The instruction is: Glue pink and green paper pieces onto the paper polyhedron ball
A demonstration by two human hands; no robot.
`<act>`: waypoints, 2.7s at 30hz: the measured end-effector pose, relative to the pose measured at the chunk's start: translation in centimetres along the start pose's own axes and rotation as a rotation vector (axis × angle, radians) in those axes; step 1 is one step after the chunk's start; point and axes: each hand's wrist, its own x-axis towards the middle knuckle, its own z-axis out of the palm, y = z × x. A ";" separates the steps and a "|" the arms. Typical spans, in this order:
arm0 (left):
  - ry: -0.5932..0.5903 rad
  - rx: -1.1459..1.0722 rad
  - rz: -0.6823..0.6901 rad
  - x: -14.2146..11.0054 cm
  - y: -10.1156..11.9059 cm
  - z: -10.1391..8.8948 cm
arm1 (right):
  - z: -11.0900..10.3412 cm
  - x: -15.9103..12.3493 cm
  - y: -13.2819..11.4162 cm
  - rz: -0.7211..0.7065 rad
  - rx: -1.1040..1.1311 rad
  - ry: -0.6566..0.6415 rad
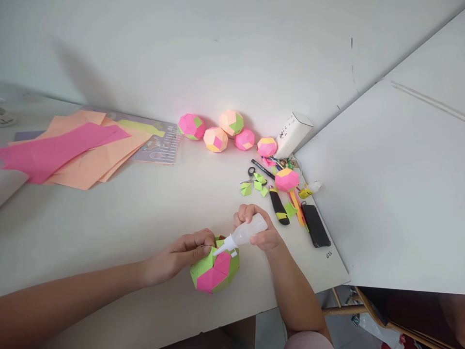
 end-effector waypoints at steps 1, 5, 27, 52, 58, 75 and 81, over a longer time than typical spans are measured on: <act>-0.001 -0.006 -0.004 0.0 0.0 0.0 | 0.0 0.0 0.0 0.000 0.004 -0.008; -0.005 -0.027 -0.011 -0.1 0.1 0.1 | 0.2 -0.2 0.1 0.018 0.021 -0.054; -0.023 -0.021 0.001 0.0 -0.1 -0.1 | -0.2 0.1 0.2 0.017 0.103 -0.030; 0.000 -0.022 -0.018 -0.1 0.0 -0.3 | 0.5 0.0 0.0 0.089 0.200 -0.120; -0.031 0.021 0.119 0.2 0.1 -0.9 | -0.3 0.3 0.0 -0.030 0.224 0.334; -0.063 0.175 0.298 0.6 0.4 -2.0 | -3.7 1.1 4.4 0.153 -0.877 0.527; -0.044 0.257 0.346 0.5 0.9 -2.0 | -2.9 -0.6 1.3 -0.034 -1.123 0.622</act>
